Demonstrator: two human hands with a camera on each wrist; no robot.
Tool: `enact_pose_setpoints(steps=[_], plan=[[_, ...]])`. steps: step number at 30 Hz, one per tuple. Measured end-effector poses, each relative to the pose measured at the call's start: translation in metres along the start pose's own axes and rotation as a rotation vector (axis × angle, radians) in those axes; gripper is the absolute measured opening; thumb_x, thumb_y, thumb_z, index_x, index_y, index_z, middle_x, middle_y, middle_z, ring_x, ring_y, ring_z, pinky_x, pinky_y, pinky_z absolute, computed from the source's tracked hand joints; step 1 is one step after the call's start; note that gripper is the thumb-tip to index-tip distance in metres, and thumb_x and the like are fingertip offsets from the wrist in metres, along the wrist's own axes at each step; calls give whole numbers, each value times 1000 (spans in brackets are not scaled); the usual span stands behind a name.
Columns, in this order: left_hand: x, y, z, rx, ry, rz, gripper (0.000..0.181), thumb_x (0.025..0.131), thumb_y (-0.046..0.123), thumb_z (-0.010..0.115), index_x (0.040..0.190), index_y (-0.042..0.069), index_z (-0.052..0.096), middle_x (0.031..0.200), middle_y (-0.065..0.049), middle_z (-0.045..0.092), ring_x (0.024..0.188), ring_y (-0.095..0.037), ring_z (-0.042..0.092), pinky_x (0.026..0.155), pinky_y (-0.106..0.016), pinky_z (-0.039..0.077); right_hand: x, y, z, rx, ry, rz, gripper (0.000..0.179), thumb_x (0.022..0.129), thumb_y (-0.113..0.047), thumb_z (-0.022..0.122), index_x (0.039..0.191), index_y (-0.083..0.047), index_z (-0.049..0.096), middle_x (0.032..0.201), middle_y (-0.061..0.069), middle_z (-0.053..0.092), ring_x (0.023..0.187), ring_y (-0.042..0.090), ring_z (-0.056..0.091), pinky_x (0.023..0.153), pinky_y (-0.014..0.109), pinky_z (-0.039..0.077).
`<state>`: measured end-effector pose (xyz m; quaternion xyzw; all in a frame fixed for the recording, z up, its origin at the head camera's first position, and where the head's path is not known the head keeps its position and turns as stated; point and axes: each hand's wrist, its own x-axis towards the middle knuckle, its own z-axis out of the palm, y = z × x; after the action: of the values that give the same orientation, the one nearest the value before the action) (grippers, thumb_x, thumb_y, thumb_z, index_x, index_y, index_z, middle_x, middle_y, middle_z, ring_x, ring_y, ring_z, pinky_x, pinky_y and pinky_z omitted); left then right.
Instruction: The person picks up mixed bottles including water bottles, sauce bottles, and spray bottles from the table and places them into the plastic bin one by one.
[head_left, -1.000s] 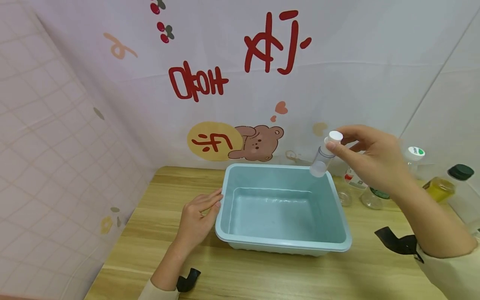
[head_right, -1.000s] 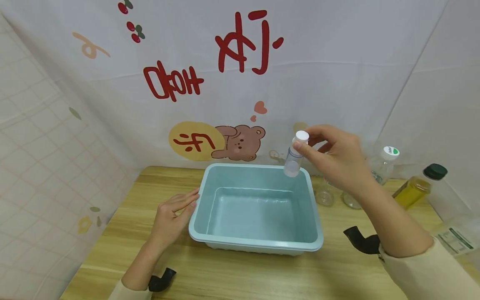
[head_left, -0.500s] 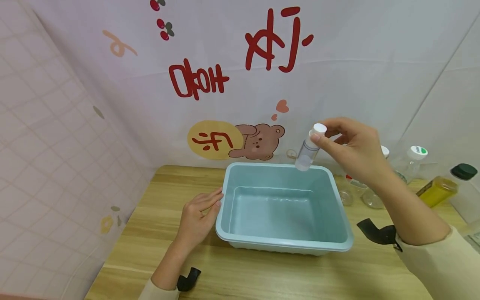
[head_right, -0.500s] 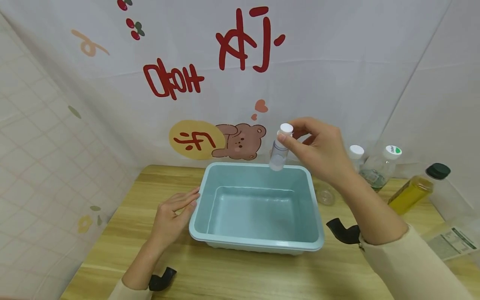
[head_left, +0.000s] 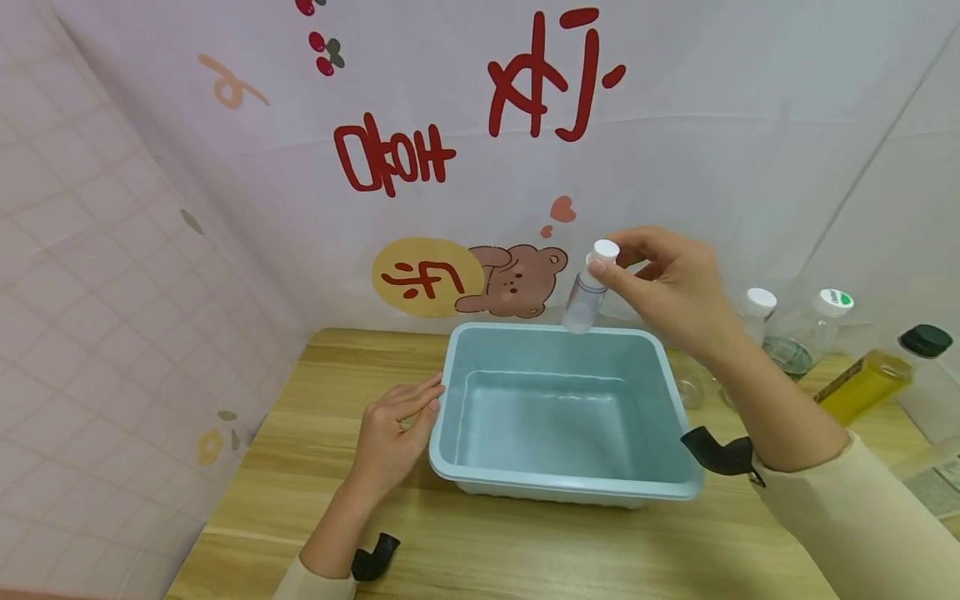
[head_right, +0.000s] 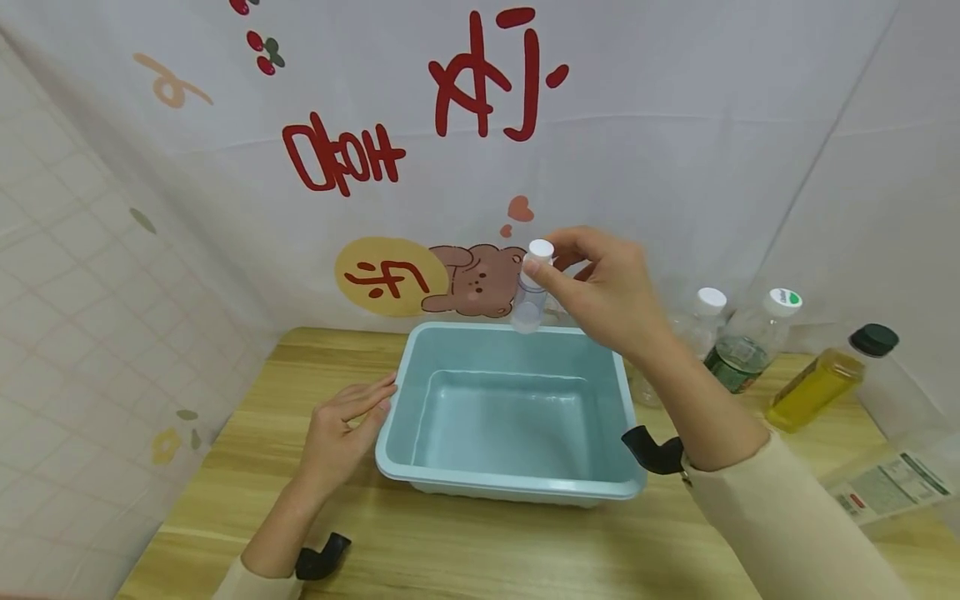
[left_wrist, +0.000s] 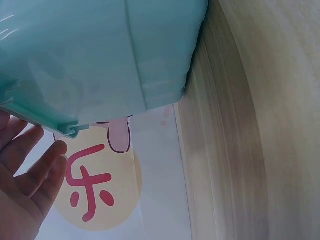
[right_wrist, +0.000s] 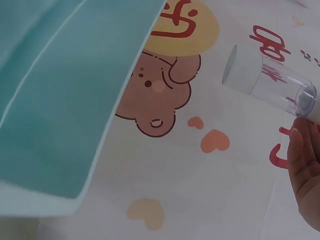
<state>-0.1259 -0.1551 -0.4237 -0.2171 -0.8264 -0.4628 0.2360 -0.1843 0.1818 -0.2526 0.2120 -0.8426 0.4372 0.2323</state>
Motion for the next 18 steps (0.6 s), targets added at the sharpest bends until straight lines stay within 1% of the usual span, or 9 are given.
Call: enact_pose_setpoints(steps=[4,7,12,16,18], plan=[[0,-1,1,-6,3,18,25,94,-1,72,118,-1,78,129,-12,72,113,-28,71,89,-48,61,3,0,9,21,-27,22,22,94,-17,80,114,-7,78,94,2,74,83,9,66,71,17,53],[0,-1,2,-7,8,35,25,94,-2,72,118,-2,78,128,-13,72,112,-28,71,87,-48,62,5,0,15,36,-42,35,23,95,-19,80,115,-8,78,94,4,74,83,11,66,71,18,54],[0,-2,2,-6,16,47,24,93,-3,72,117,-3,78,127,-14,73,110,-28,72,85,-46,63,10,2,28,54,-68,13,22,95,-19,80,114,-8,78,95,3,75,82,13,66,70,20,55],[-1,-2,0,-4,14,38,25,93,-2,72,118,-2,78,129,-11,72,110,-27,72,85,-44,63,12,6,42,83,-123,11,22,95,-18,80,113,-6,77,95,4,75,86,15,64,70,24,55],[-1,-2,0,-1,12,30,25,94,-2,72,118,-1,78,130,-8,72,111,-26,72,86,-43,63,12,7,49,99,-162,30,22,95,-19,80,113,-7,77,95,3,74,88,15,63,71,26,55]])
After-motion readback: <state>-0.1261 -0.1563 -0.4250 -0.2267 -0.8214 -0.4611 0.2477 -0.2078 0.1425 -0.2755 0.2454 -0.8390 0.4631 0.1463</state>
